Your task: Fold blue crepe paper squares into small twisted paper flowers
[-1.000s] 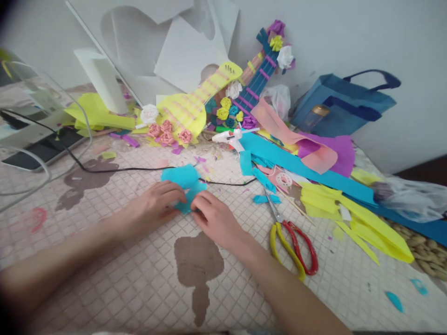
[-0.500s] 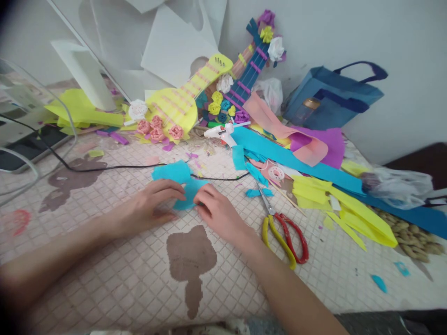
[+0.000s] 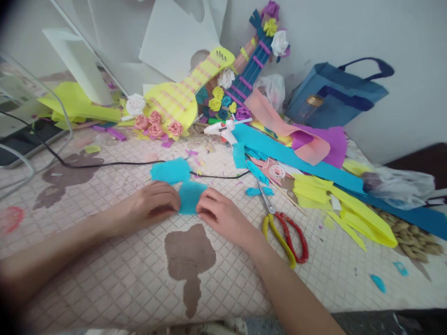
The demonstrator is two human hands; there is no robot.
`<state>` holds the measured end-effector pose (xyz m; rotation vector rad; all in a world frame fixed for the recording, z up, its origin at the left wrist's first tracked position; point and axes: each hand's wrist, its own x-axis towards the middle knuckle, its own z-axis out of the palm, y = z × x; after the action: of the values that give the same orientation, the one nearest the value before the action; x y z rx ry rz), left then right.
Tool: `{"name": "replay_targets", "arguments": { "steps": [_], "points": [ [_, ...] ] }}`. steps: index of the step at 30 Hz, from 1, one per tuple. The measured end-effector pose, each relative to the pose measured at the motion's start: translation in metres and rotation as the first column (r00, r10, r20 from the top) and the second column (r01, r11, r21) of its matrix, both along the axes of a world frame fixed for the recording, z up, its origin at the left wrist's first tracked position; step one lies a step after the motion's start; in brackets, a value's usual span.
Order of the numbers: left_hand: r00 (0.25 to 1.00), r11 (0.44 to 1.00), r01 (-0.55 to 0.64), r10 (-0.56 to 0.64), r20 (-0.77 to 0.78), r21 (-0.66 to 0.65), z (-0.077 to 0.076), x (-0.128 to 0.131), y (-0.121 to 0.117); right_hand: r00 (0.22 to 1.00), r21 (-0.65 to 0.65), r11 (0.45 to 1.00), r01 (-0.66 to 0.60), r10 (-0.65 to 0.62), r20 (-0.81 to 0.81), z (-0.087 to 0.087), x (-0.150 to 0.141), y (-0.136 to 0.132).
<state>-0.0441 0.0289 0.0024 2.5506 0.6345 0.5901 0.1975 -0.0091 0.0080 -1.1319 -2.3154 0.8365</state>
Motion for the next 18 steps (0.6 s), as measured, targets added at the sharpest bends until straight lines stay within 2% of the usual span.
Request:
{"name": "replay_targets", "arguments": {
  "steps": [6, 13, 18],
  "points": [
    [0.999, 0.999, -0.028, 0.027, 0.042, 0.017, 0.0045, 0.0007, 0.0014, 1.0, 0.031, 1.0, -0.002, 0.002, -0.007, 0.0024, 0.0031, 0.0008],
    [0.997, 0.997, -0.01, 0.015, 0.074, -0.077, 0.0052, 0.0009, -0.0005, 0.997, -0.068, 0.996, 0.065, -0.068, -0.035, 0.0038, -0.0001, -0.0001],
    [0.999, 0.991, -0.015, 0.02, 0.04, -0.137, 0.0048, 0.0002, 0.0011, 0.997, -0.107, 0.993, 0.059, -0.064, -0.048, 0.004, 0.0005, -0.0004]
  ]
}}
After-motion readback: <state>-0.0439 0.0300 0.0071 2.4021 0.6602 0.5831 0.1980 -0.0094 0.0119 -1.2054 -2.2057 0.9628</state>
